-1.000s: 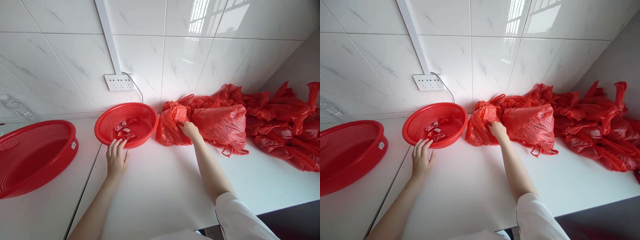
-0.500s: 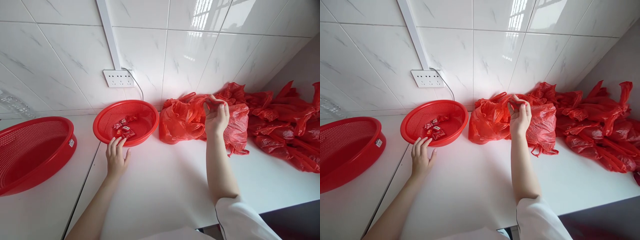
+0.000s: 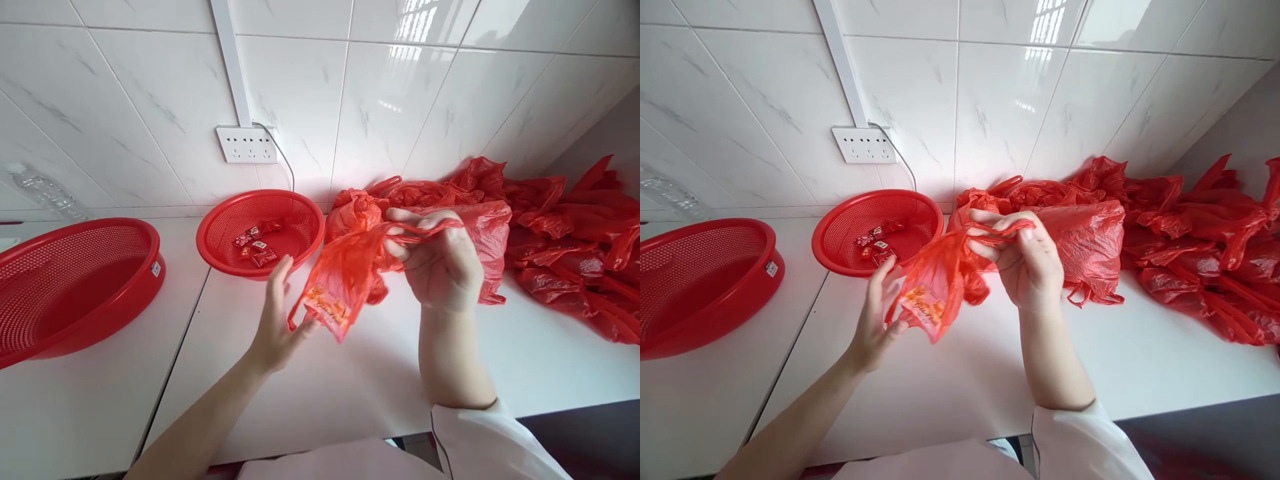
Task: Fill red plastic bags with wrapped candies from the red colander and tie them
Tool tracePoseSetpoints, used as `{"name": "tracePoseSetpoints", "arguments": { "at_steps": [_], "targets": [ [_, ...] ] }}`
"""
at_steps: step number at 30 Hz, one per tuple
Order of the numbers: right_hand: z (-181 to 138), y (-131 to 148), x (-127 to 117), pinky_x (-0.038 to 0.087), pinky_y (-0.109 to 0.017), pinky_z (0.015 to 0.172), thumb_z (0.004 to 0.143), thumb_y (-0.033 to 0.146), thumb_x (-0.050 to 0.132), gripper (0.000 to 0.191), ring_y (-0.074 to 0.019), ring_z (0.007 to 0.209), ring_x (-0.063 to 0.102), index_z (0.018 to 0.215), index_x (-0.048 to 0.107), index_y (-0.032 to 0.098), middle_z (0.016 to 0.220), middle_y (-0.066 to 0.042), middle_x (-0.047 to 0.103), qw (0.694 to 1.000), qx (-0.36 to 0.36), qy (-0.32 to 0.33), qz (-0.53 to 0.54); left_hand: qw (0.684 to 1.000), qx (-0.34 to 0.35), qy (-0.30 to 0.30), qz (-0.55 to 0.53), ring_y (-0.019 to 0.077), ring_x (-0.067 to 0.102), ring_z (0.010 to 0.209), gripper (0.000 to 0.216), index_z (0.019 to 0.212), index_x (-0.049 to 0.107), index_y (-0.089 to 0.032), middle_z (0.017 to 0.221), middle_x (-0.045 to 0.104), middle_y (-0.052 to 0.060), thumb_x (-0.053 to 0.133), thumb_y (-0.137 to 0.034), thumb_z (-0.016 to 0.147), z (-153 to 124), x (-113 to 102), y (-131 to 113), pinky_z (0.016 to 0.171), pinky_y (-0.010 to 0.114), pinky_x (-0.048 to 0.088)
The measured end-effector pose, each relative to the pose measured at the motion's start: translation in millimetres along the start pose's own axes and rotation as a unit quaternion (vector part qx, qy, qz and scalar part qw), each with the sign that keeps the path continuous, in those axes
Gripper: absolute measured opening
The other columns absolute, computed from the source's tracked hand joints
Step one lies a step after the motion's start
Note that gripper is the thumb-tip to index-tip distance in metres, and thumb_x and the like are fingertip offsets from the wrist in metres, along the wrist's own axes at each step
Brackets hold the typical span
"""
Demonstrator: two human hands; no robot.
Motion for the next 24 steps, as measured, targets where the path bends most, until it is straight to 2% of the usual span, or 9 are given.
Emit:
{"name": "tracePoseSetpoints", "arguments": {
  "at_steps": [3,6,9,12,15,17,20,22,24],
  "targets": [
    [-3,-9,9,0.06,-0.037,0.082,0.091,0.044,0.052,0.022,-0.0177,0.096,0.068,0.09,0.059,0.023,0.109,-0.005,0.068,0.997,0.064,0.022,-0.02,0.958,-0.185,0.115,-0.186,0.0281,0.054,0.121,0.08,0.146,0.027,-0.032,0.14,0.048,0.012,0.069,-0.038,0.078,0,14,-4,0.088,0.04,0.053],
    [-3,-18,5,0.059,-0.038,0.08,0.09,0.043,0.051,0.022,-0.0194,0.091,0.068,0.09,0.059,0.022,0.096,-0.005,0.067,0.986,0.132,0.05,-0.087,0.919,-0.293,0.108,-0.24,0.0212,0.065,0.089,0.04,0.115,0.058,-0.02,0.102,0.067,0.009,0.066,-0.038,0.08,0,19,11,0.072,0.032,0.053],
    [0,-20,-6,0.058,-0.039,0.078,0.089,0.032,0.046,0.018,-0.0191,0.081,0.067,0.094,0.06,0.021,0.084,-0.004,0.065,0.97,0.143,0.047,-0.192,0.917,-0.301,0.031,-0.261,0.0164,0.062,0.074,0.022,0.088,0.064,-0.015,0.079,0.065,0.004,0.066,-0.036,0.079,2,12,29,0.072,0.031,0.05],
    [1,-10,-8,0.052,-0.044,0.088,0.081,0.019,0.048,0.025,-0.0234,0.101,0.063,0.102,0.061,0.023,0.102,-0.005,0.066,0.929,0.092,0.068,-0.353,0.911,-0.308,-0.005,-0.275,0.0179,0.063,0.079,0.022,0.093,0.065,-0.017,0.088,0.068,0.005,0.062,-0.033,0.078,4,3,38,0.073,0.032,0.049],
    [-5,1,6,0.046,-0.045,0.096,0.077,0.016,0.053,0.032,-0.027,0.119,0.053,0.106,0.062,0.026,0.128,-0.005,0.058,0.88,0.028,0.179,-0.44,0.917,-0.308,-0.019,-0.252,0.0193,0.064,0.085,0.028,0.101,0.066,-0.019,0.095,0.069,0.005,0.056,-0.029,0.076,4,-2,41,0.074,0.031,0.047],
    [-13,-3,21,0.049,-0.038,0.089,0.084,0.019,0.05,0.021,-0.0229,0.107,0.06,0.1,0.063,0.025,0.117,-0.005,0.063,0.869,0.044,0.269,-0.413,0.919,-0.303,-0.017,-0.25,0.0193,0.063,0.087,0.029,0.1,0.066,-0.019,0.093,0.069,0.005,0.052,-0.027,0.076,2,-1,44,0.076,0.031,0.047],
    [-28,-34,40,0.049,-0.028,0.069,0.094,0.024,0.042,0.019,-0.0153,0.076,0.062,0.09,0.06,0.021,0.087,-0.003,0.067,0.821,0.154,0.362,-0.414,0.911,-0.299,-0.004,-0.283,0.0193,0.062,0.087,0.027,0.094,0.066,-0.018,0.094,0.069,0.005,0.049,-0.026,0.075,-3,1,51,0.078,0.032,0.047],
    [-37,-64,47,0.046,-0.026,0.065,0.092,0.023,0.045,0.015,-0.0152,0.073,0.061,0.086,0.057,0.019,0.084,-0.004,0.066,0.758,0.199,0.396,-0.478,0.899,-0.311,-0.016,-0.308,0.02,0.062,0.085,0.026,0.088,0.066,-0.018,0.092,0.069,0.006,0.047,-0.027,0.073,-5,2,56,0.075,0.033,0.048],
    [-42,-93,50,0.044,-0.026,0.067,0.09,0.021,0.048,0.009,-0.0163,0.078,0.062,0.088,0.056,0.017,0.09,-0.007,0.066,0.707,0.201,0.431,-0.524,0.886,-0.33,-0.04,-0.323,0.021,0.063,0.083,0.024,0.082,0.065,-0.017,0.086,0.069,0.007,0.047,-0.03,0.073,-7,0,62,0.073,0.033,0.049]
  ]
}}
Point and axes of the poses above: each hand's wrist, its own z-axis towards the middle knuckle, its own x-axis out of the palm, y = z × x, the point moved 1 cm from there along z, towards the middle knuckle
